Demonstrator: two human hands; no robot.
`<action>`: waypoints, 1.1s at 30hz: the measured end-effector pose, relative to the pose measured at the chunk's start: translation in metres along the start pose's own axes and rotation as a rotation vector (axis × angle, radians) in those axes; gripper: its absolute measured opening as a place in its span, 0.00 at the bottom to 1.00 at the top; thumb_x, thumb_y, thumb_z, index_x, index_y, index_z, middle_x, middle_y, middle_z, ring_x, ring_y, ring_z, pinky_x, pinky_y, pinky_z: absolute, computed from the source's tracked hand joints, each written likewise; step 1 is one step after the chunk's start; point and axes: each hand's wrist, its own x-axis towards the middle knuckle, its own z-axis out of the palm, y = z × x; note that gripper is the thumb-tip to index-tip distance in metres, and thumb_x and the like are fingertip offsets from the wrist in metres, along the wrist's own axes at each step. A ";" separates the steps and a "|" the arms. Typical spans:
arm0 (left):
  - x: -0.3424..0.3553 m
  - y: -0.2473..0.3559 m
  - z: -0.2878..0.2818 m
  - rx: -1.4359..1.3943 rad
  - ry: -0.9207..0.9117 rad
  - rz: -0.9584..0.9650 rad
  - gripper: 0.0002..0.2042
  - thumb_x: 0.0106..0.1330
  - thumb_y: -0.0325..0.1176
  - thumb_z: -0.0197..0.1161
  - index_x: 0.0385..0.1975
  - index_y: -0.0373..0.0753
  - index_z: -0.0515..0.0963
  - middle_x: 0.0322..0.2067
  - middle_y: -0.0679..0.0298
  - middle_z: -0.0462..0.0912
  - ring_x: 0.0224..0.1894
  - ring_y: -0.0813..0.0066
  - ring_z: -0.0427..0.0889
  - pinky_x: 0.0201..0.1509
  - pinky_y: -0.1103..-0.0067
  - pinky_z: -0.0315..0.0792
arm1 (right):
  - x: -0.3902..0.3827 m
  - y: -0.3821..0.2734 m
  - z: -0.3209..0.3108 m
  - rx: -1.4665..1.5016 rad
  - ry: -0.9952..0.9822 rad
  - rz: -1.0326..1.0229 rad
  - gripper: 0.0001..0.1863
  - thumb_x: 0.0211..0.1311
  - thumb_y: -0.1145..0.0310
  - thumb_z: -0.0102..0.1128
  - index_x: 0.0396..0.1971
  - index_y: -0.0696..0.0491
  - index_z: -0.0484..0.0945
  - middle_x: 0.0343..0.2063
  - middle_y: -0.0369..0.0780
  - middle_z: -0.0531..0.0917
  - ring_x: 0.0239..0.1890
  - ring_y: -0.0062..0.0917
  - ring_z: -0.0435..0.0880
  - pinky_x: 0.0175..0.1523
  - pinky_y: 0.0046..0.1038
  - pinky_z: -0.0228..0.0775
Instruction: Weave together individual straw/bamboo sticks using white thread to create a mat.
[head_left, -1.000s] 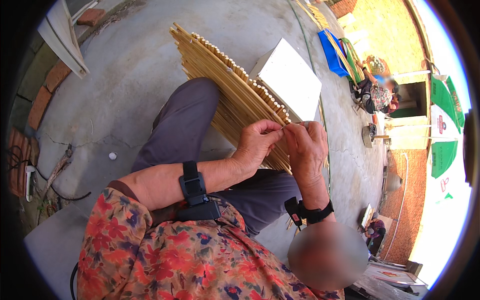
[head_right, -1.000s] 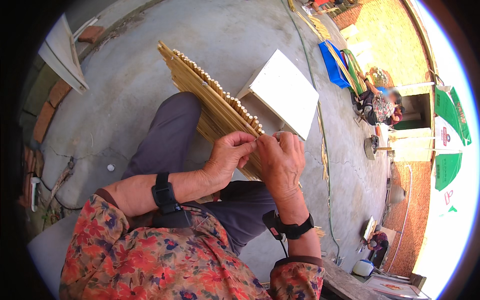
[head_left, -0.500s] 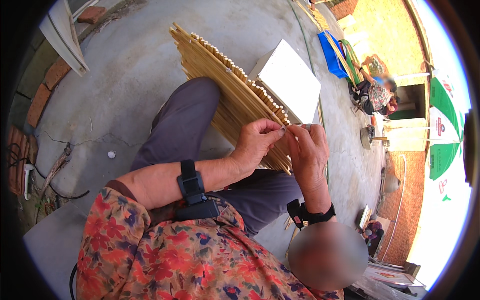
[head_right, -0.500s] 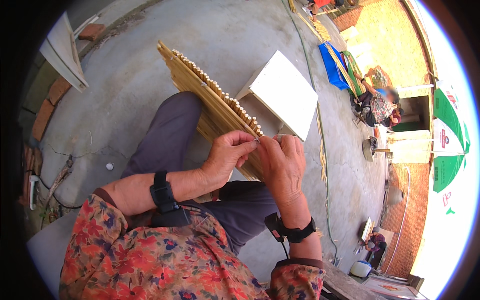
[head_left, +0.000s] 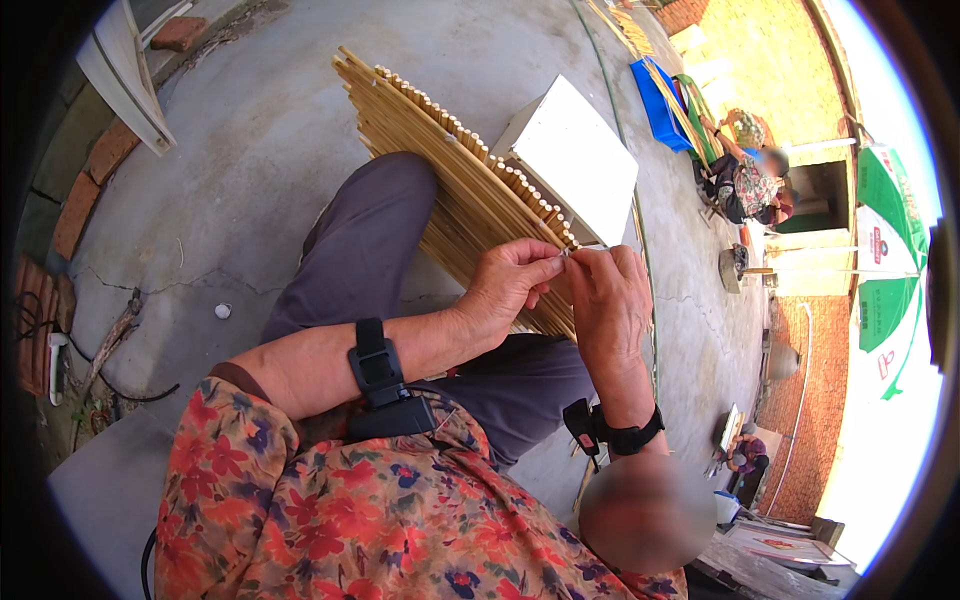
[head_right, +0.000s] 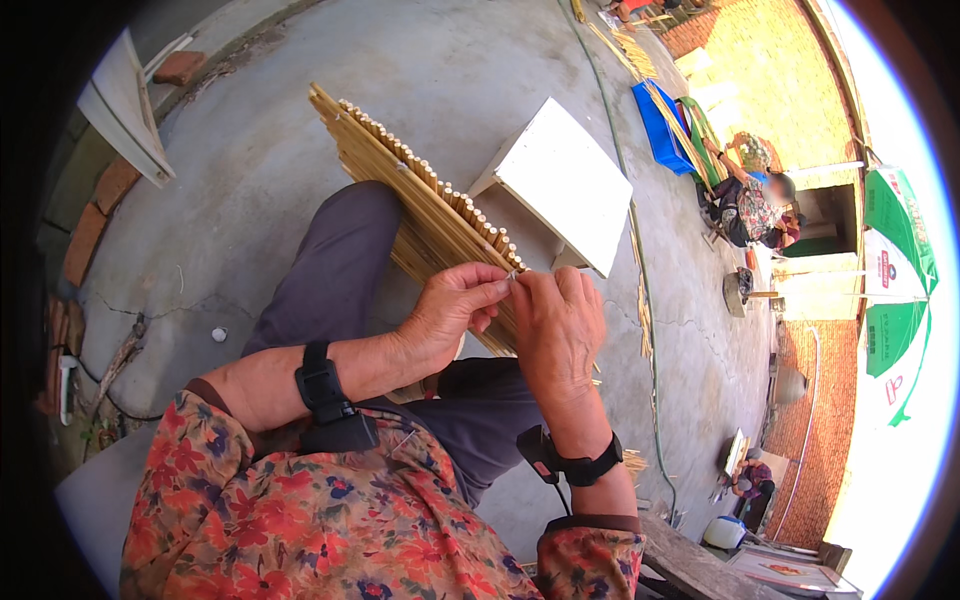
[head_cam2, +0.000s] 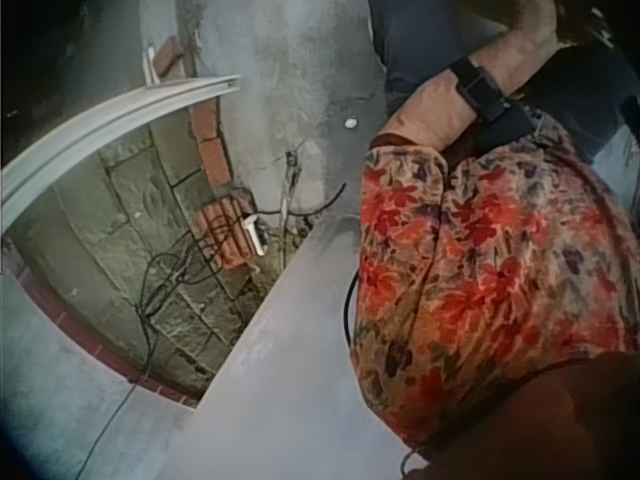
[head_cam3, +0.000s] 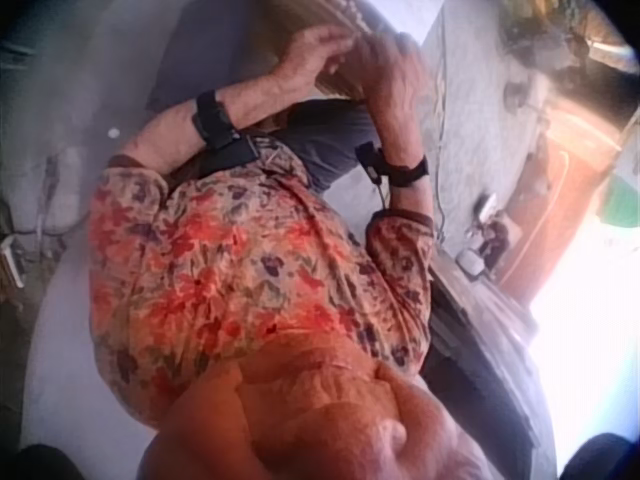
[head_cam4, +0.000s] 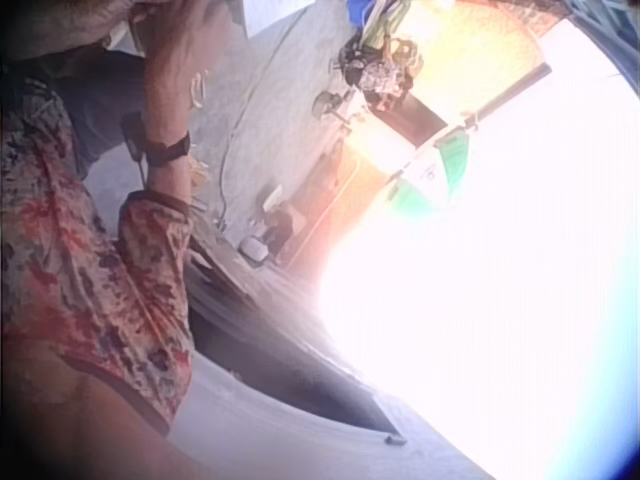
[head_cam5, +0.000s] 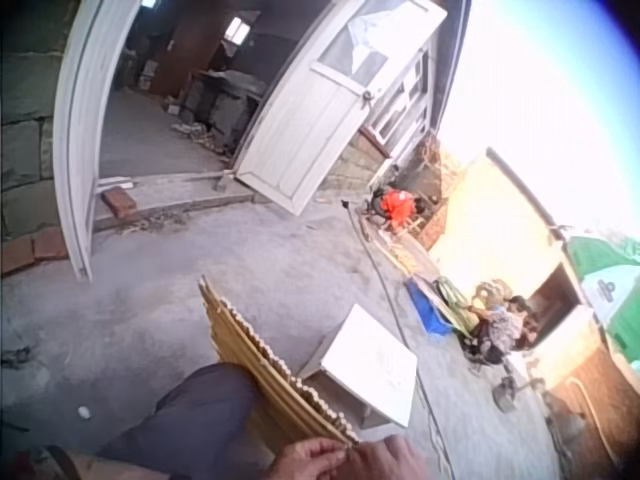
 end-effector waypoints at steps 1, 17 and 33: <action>0.000 0.000 0.000 -0.001 0.000 0.000 0.06 0.63 0.31 0.59 0.36 0.36 0.77 0.25 0.71 0.77 0.24 0.87 0.70 0.26 0.89 0.63 | 0.002 0.000 0.001 0.007 0.003 0.003 0.05 0.49 0.70 0.63 0.26 0.49 0.77 0.23 0.37 0.72 0.31 0.32 0.73 0.36 0.32 0.63; 0.009 0.012 -0.008 0.133 -0.028 -0.083 0.07 0.62 0.33 0.59 0.32 0.37 0.79 0.24 0.71 0.77 0.25 0.87 0.71 0.26 0.88 0.64 | -0.001 0.012 0.003 0.043 0.030 -0.297 0.09 0.43 0.75 0.65 0.26 0.49 0.75 0.25 0.36 0.73 0.29 0.29 0.72 0.34 0.31 0.62; 0.015 0.019 -0.022 -0.052 -0.175 -0.225 0.09 0.66 0.37 0.55 0.35 0.40 0.78 0.28 0.72 0.77 0.28 0.84 0.71 0.35 0.83 0.66 | 0.008 0.008 0.009 0.161 0.009 -0.424 0.13 0.44 0.79 0.64 0.30 0.52 0.72 0.24 0.36 0.75 0.26 0.30 0.76 0.29 0.29 0.68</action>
